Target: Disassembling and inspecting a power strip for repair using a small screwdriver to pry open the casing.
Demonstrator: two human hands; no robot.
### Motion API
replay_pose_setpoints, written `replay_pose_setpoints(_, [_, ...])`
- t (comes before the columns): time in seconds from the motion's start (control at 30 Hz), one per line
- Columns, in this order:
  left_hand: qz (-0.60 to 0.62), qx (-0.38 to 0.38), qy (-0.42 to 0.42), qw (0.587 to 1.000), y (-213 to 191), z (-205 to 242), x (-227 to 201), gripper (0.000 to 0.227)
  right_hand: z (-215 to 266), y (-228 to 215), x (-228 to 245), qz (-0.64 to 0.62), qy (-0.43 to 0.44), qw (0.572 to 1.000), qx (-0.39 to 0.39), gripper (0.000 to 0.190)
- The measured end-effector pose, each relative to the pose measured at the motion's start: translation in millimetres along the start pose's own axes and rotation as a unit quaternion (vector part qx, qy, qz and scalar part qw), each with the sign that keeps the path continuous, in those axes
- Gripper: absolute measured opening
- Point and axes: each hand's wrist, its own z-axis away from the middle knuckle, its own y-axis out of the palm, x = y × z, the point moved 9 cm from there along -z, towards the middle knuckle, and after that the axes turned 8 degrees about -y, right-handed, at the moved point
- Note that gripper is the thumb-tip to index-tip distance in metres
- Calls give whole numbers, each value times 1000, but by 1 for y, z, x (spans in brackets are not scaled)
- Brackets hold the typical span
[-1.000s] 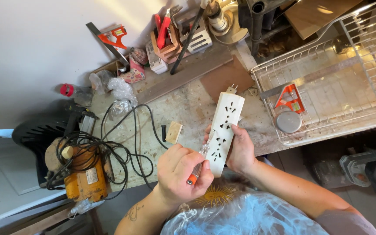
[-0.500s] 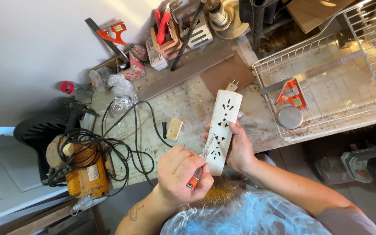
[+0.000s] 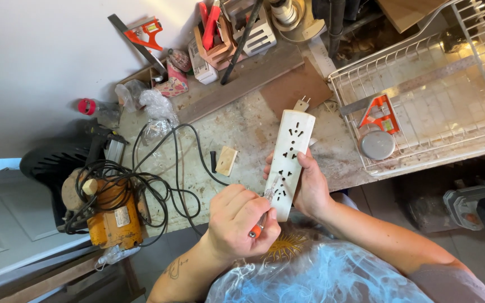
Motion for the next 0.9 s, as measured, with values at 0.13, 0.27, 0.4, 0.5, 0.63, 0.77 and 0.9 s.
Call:
replay_pose_setpoints(0.13, [-5, 17, -6, 1000, 6, -3, 0, 14, 0, -1, 0, 1, 1, 1000, 4, 50])
replay_pose_setpoints(0.27, [-14, 19, -32, 999, 7, -4, 4, 15, 0, -3, 0, 17, -4, 1000, -6, 50])
replay_pose_setpoints(0.4, [17, 16, -101, 995, 6, 3, 21, 17, 0, -2, 2, 6, -15, 1000, 2, 47])
replay_pose_setpoints(0.5, [2, -23, -115, 993, -2, 7, 24, 20, 0, -1, 3, 5, -10, 1000, -4, 50])
replay_pose_setpoints(0.63, [15, -29, -90, 995, -5, 1, 12, 20, -2, -10, -5, -7, 11, 1000, -25, 48])
replay_pose_setpoints(0.77, [22, 6, -67, 998, 7, 0, 8, 18, 1, -5, 2, 23, -4, 999, -25, 44])
replay_pose_setpoints(0.9, [-26, 13, -29, 999, 14, -2, -1, 19, 4, -2, 5, 54, -14, 998, -29, 50])
